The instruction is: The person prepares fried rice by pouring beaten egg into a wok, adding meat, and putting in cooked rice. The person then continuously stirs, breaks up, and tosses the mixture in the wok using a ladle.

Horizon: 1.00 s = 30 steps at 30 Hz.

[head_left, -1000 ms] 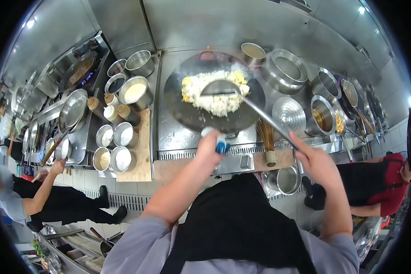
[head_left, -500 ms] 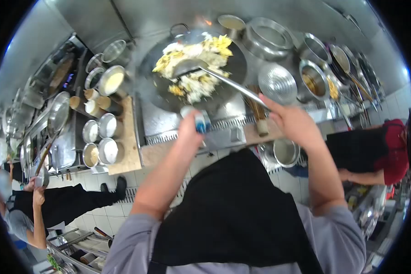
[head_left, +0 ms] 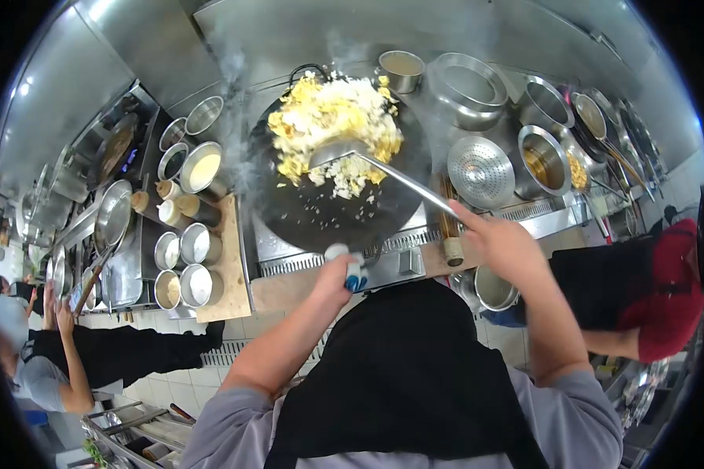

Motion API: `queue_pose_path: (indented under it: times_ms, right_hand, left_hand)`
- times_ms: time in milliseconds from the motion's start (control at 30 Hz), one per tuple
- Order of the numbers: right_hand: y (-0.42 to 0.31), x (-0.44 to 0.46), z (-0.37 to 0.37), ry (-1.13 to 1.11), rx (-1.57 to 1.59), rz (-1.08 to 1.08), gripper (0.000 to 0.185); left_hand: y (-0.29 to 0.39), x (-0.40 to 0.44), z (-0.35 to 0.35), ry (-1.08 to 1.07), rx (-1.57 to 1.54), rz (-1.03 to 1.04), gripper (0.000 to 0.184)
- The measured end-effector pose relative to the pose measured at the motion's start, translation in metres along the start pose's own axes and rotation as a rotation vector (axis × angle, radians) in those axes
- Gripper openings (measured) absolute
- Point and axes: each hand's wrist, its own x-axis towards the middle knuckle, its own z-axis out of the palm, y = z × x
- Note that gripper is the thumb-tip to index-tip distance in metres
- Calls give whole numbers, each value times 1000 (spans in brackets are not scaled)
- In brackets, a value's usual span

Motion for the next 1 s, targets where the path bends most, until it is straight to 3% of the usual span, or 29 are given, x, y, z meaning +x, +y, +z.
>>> queue_pose_path:
  times_ms: [67,100,200,267,333,433,467,533,600,667,733,800,867,933,1000]
  right_hand:
    - [10,-19,-27,19,41,-65,56]
    - [14,-22,-37,-11,83,-85,52]
    - [22,-9,-36,-85,103,-166,50]
    - [14,17,-2,-108,83,-145,52]
    - [2,42,25,6,-20,-47,55]
    - [-26,32,30,2,-35,99,56]
    - [-24,23,30,20,-35,91,56]
    - [-10,6,22,99,185,4,56]
    - [-25,-12,-9,101,328,84,57]
    - [-28,-9,-17,123,350,60,58]
    - [-30,0,-11,417,472,-146,60]
    - [-45,12,-14,333,489,-138,61]
    - [-50,41,6,-4,337,164,68]
    - [-35,86,59,-167,177,65,65]
    - [-34,88,45,-75,220,38,62]
  left_hand:
    - [38,-6,26,82,-160,-99,20]
    - [56,-19,44,24,-128,-45,11]
    - [84,-39,64,51,-154,-52,9]
    - [84,-9,55,13,-213,-74,12]
    - [50,14,27,-42,-163,87,16]
    - [1,34,-20,109,54,-52,20]
    - [-6,32,-26,122,122,36,25]
    - [18,16,-3,-20,-23,79,25]
    - [50,42,3,-74,-173,-19,24]
    - [75,58,33,22,-100,44,17]
    - [86,54,41,13,-52,43,18]
    - [95,53,43,-2,0,40,21]
    - [93,48,33,-129,-22,-97,36]
    - [79,38,17,-245,-8,-86,40]
    - [77,18,12,-249,33,-58,36]
